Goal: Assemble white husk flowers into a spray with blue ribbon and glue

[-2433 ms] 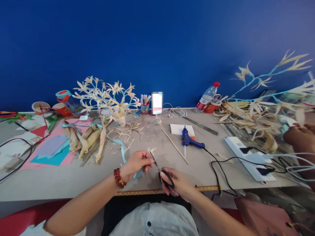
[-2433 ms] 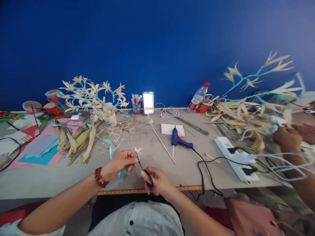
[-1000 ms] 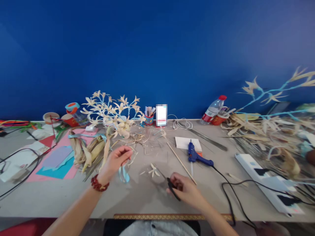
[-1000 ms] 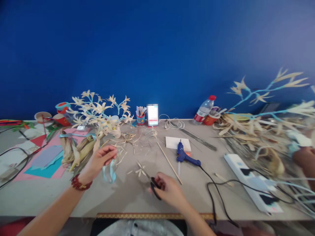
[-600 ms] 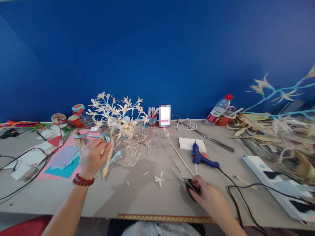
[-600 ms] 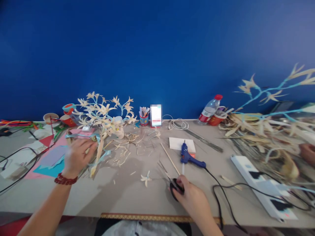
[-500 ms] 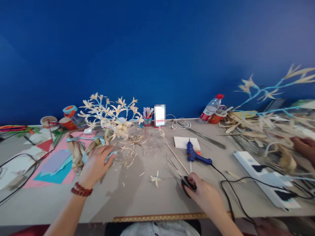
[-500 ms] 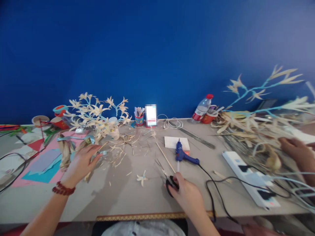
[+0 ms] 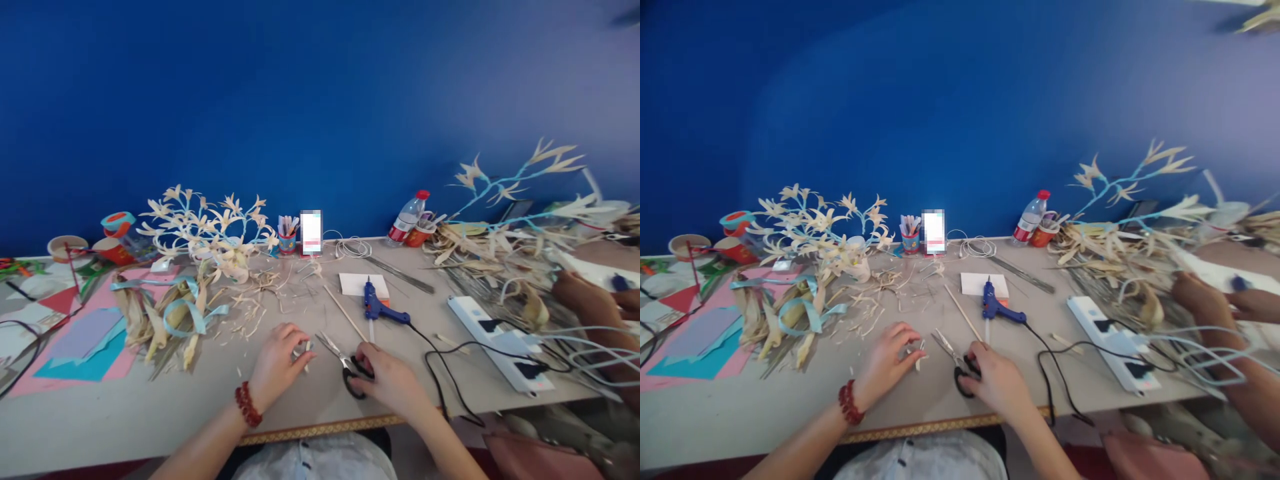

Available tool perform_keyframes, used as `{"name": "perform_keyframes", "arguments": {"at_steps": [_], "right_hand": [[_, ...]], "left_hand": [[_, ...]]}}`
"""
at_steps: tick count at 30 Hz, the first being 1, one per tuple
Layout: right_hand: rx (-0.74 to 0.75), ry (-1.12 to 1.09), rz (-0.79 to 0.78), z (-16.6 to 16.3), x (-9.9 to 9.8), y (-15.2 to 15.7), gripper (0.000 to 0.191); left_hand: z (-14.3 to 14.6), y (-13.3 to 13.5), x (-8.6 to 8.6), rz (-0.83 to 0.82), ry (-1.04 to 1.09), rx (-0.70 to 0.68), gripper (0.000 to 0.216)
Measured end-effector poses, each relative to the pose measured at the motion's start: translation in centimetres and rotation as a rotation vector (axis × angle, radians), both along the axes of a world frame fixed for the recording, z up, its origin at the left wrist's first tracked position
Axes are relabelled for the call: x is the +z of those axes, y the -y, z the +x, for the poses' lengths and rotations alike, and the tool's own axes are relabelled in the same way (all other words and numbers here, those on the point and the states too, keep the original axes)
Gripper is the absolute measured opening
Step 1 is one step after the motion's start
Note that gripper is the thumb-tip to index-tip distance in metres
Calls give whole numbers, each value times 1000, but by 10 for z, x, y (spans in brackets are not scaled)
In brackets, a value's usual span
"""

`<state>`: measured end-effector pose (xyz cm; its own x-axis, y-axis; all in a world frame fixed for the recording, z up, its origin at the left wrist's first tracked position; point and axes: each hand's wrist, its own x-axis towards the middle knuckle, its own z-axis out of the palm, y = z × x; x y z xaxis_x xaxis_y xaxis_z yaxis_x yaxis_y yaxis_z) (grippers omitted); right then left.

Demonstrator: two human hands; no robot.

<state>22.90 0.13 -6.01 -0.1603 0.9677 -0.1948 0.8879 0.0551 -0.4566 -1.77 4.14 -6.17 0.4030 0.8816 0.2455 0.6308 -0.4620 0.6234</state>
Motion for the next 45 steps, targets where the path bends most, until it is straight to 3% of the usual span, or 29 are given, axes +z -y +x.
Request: {"name": "perform_keyframes", "arguments": {"at_steps": [4,7,11,13,17,19,22,33,37,45], "right_hand": [[-28,-84,64,-5,7,-1,18],[-59,-219,133,-13,12,-3,13],[-80,-512,241,-36,15,-5,29],[-82,-726,157,-55,14,-6,33],[-219,-1336,-248,-97,11,-11,34],[-332,-1564,-298,-114,10,-13,31],[-429,-1738,-261,-128,9,-18,26],[-517,-1747,-174,-129,11,-21,30],[-544,-1719,-157,-130,10,-18,29],[-472,-1622,-42,-154,5,-17,29]], "left_hand": [[12,-7,4,-39,58,-17,10],[10,-10,11,-103,225,-1,13],[-1,-11,15,-169,525,129,12],[-4,-8,12,-229,711,252,12],[0,5,0,-333,1005,361,13],[4,12,-4,-325,1055,360,12],[7,18,-6,-321,1080,345,12],[14,25,-4,-347,1078,331,22],[7,25,3,-332,927,290,23],[-28,28,15,-116,615,231,10]]}}
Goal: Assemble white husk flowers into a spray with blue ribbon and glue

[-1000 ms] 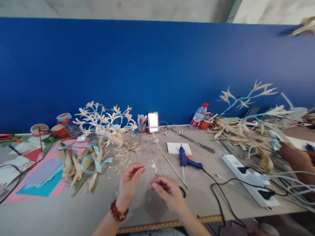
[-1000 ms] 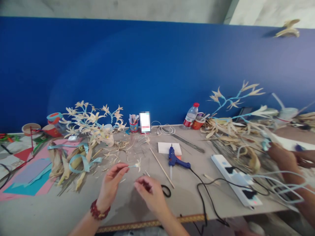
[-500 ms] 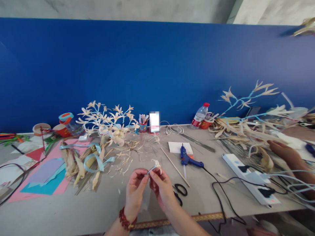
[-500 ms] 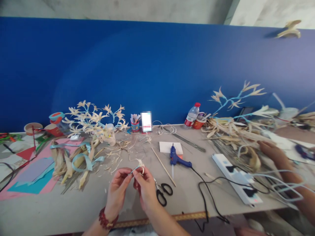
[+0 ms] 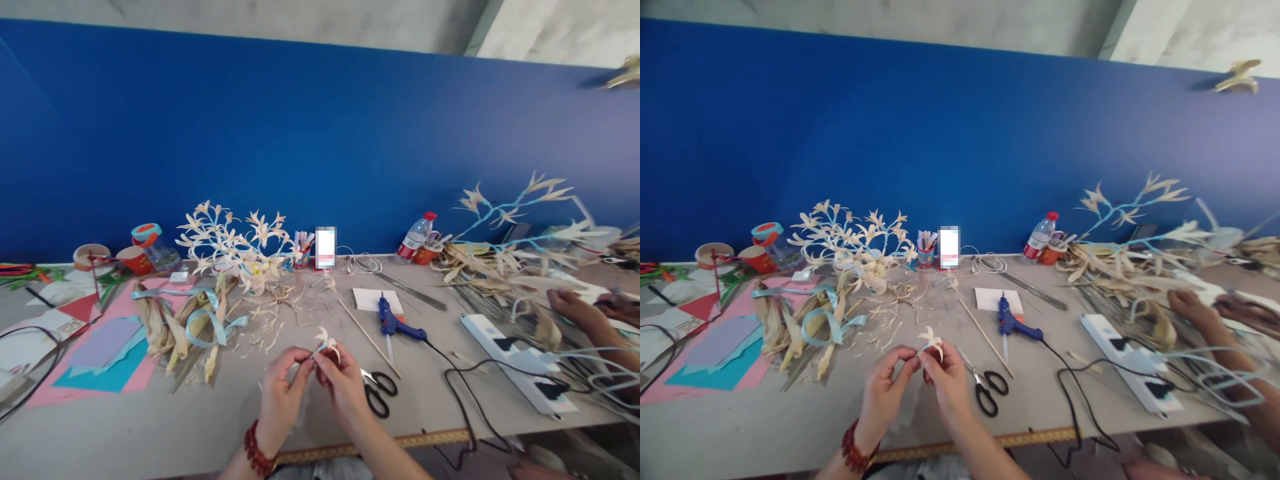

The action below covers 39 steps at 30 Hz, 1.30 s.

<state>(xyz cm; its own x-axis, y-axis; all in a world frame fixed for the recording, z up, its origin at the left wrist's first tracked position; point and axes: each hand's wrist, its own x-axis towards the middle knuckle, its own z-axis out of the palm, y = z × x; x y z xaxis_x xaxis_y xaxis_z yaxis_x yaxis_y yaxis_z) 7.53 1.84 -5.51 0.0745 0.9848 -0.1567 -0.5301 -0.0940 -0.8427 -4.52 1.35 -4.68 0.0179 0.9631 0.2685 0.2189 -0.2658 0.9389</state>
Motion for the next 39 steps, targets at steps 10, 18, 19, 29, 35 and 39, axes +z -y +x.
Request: {"name": "perform_keyframes", "arguments": {"at_steps": [10,18,19,29,35,39], "right_hand": [[12,167,101,-27,-1,3,23],[-44,504,274,4,-4,4,23],[-35,529,280,14,-7,2,23],[-18,683,183,130,-44,-18,33],[-64,782,192,158,-49,-20,34],[-60,825,257,156,-38,-28,31]], "left_hand": [[-35,-1,-5,15,-67,-44,12],[-26,-5,-10,99,-230,-143,24],[-27,-12,-10,106,-286,-158,30],[-17,-166,-19,226,-1003,-121,40],[-45,-120,-24,209,-1061,-202,30],[-74,-95,-25,223,-1012,-85,24]]}}
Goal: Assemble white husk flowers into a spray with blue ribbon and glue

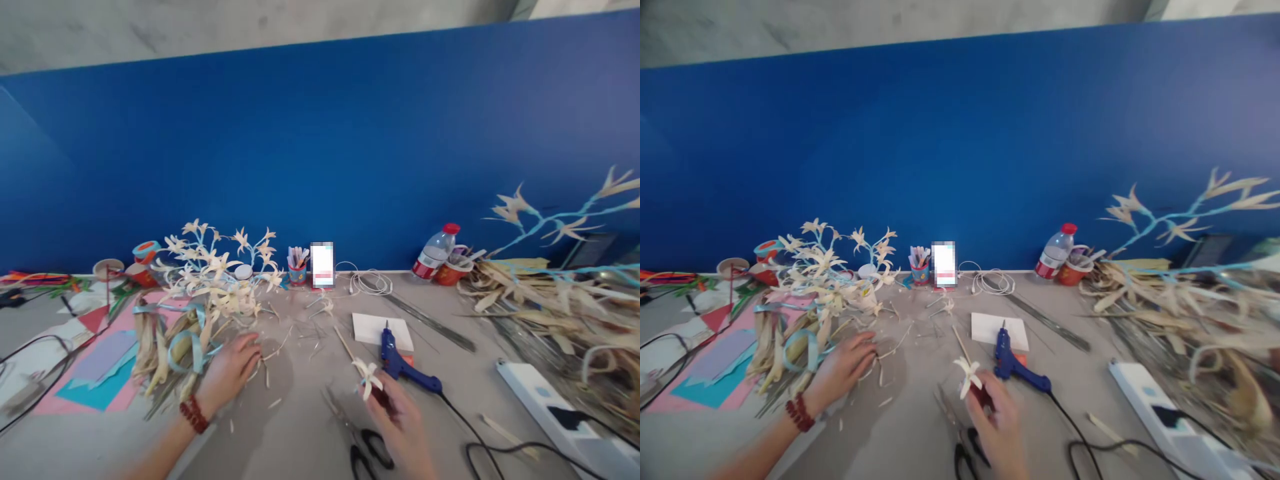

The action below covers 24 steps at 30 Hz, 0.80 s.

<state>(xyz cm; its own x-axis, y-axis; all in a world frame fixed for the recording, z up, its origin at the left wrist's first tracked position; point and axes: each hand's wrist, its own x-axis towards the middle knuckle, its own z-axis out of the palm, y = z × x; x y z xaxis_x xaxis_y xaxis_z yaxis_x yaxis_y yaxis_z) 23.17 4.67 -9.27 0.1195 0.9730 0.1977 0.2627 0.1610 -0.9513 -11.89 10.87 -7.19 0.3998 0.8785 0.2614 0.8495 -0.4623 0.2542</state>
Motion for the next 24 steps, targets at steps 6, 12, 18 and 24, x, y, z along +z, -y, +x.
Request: {"name": "perform_keyframes", "arguments": {"at_steps": [6,12,18,24], "right_hand": [[53,-10,12,-32,11,4,25],[85,-36,8,-54,21,16,24],[27,-5,16,-52,26,28,26],[39,-3,-28,-50,21,27,26]], "left_hand": [[7,-24,6,-32,-37,87,23],[41,-41,5,-121,-220,2,11],[41,-50,11,-156,-290,-4,10],[41,-52,13,-170,-284,17,11]]}}
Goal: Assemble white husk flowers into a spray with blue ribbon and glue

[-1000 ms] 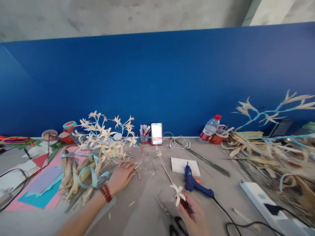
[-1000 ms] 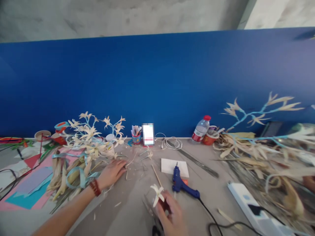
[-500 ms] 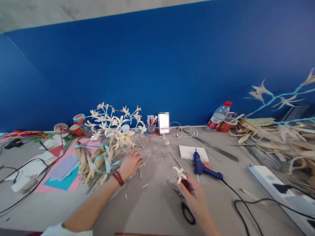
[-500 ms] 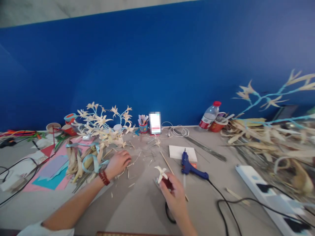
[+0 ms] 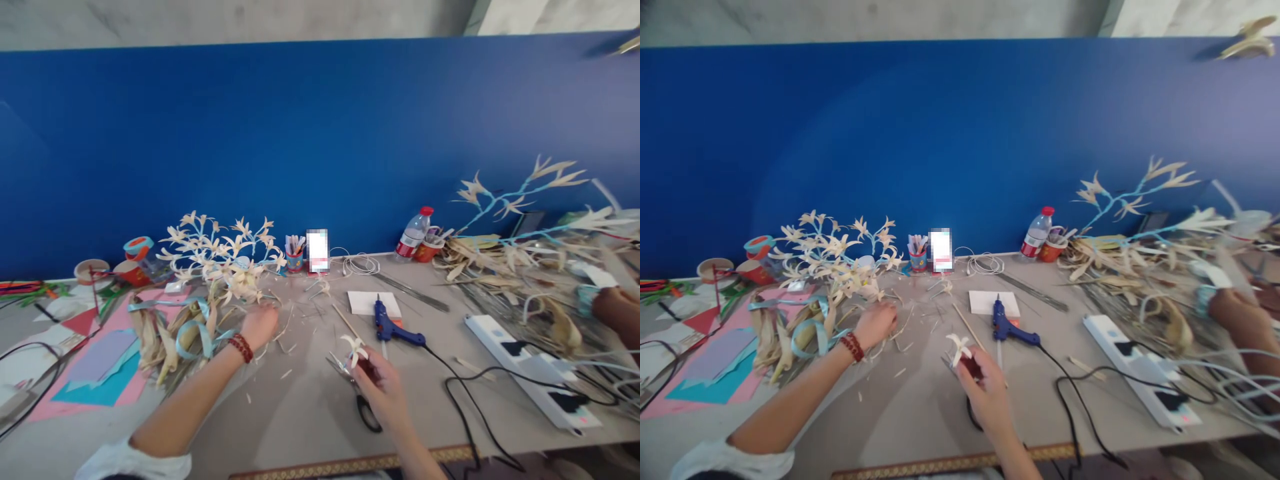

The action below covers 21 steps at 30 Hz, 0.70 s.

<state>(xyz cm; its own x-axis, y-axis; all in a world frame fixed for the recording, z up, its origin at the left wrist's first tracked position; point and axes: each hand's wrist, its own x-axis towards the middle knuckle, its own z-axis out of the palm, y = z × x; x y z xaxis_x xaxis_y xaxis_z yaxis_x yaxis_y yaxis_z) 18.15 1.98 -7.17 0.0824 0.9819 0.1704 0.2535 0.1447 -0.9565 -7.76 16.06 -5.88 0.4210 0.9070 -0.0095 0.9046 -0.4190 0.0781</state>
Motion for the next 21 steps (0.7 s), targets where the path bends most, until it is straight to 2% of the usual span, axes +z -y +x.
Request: {"name": "perform_keyframes", "arguments": {"at_steps": [5,10,13,18,21], "right_hand": [[-3,99,51,3,1,-9,24],[-82,129,57,26,-8,-10,23],[-105,91,49,36,-12,-9,24],[-108,79,62,36,-10,-6,24],[-105,78,58,34,-9,-3,24]], "left_hand": [[12,-4,-6,-34,42,16,9],[2,-9,13,-51,201,5,8],[6,-15,22,-18,324,24,13],[24,-30,17,-86,434,20,10],[22,-33,17,-147,477,-5,10]]}}
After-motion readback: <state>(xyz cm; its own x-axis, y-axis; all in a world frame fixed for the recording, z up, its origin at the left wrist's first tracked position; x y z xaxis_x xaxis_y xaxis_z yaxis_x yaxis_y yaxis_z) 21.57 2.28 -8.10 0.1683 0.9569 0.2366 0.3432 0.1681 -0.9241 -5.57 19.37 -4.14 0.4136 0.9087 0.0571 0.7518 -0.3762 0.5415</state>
